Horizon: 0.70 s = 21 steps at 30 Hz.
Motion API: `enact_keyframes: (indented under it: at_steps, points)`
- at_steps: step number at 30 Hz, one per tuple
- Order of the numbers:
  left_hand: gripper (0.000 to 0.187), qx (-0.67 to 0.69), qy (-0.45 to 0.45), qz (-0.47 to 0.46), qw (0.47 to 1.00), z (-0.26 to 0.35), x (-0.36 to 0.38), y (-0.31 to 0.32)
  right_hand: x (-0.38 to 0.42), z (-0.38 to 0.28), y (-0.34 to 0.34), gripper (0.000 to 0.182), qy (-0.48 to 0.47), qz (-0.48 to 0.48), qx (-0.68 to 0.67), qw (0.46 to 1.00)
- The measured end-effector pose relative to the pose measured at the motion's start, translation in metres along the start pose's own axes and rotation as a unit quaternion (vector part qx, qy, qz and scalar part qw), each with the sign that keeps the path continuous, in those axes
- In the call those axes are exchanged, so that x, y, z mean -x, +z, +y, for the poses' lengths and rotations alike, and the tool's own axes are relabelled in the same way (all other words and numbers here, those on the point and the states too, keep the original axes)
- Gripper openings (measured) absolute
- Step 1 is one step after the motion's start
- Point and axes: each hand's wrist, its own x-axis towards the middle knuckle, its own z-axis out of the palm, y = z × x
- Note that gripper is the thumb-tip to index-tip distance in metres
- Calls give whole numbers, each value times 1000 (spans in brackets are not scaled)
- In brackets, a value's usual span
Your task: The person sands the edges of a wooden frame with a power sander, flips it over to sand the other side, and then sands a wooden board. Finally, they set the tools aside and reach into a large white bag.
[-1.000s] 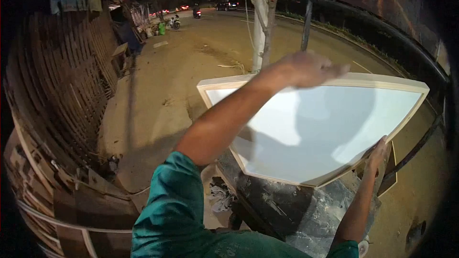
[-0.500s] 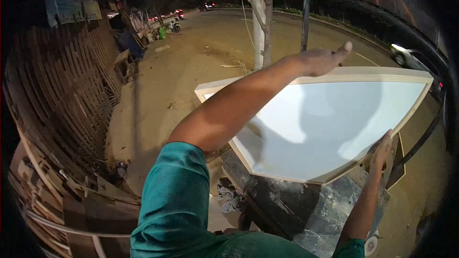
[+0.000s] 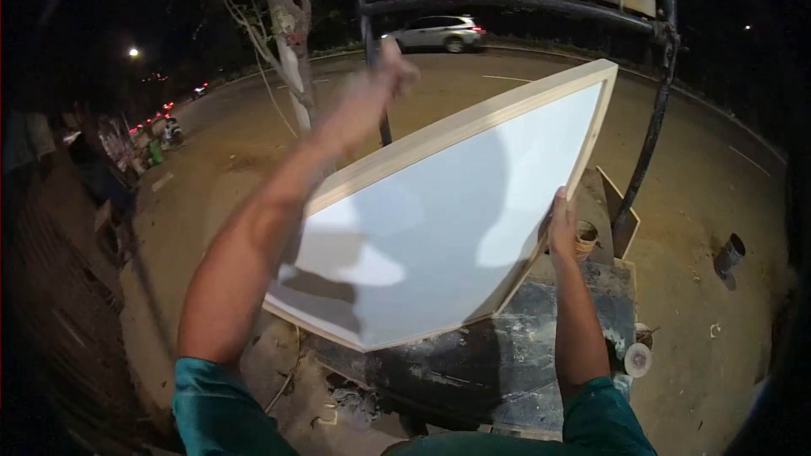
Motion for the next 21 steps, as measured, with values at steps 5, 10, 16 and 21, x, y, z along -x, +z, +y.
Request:
enact_keyframes:
  at_steps: [5,10,16,21]
  points:
    - [95,-54,-69,-148,985,-23,4,19,-3,4,4,59,-43,-5,-1,999]
    - [78,-40,-38,-144,988,-13,15,17,-2,1,4,62,-18,-10,-19,1000]
    - [68,17,-32,-166,986,-11,17,17,6,-10,6,61,-6,11,-3,1000]
    - [65,-8,-60,-170,984,-1,22,14,2,-2,3,58,-68,18,-5,998]
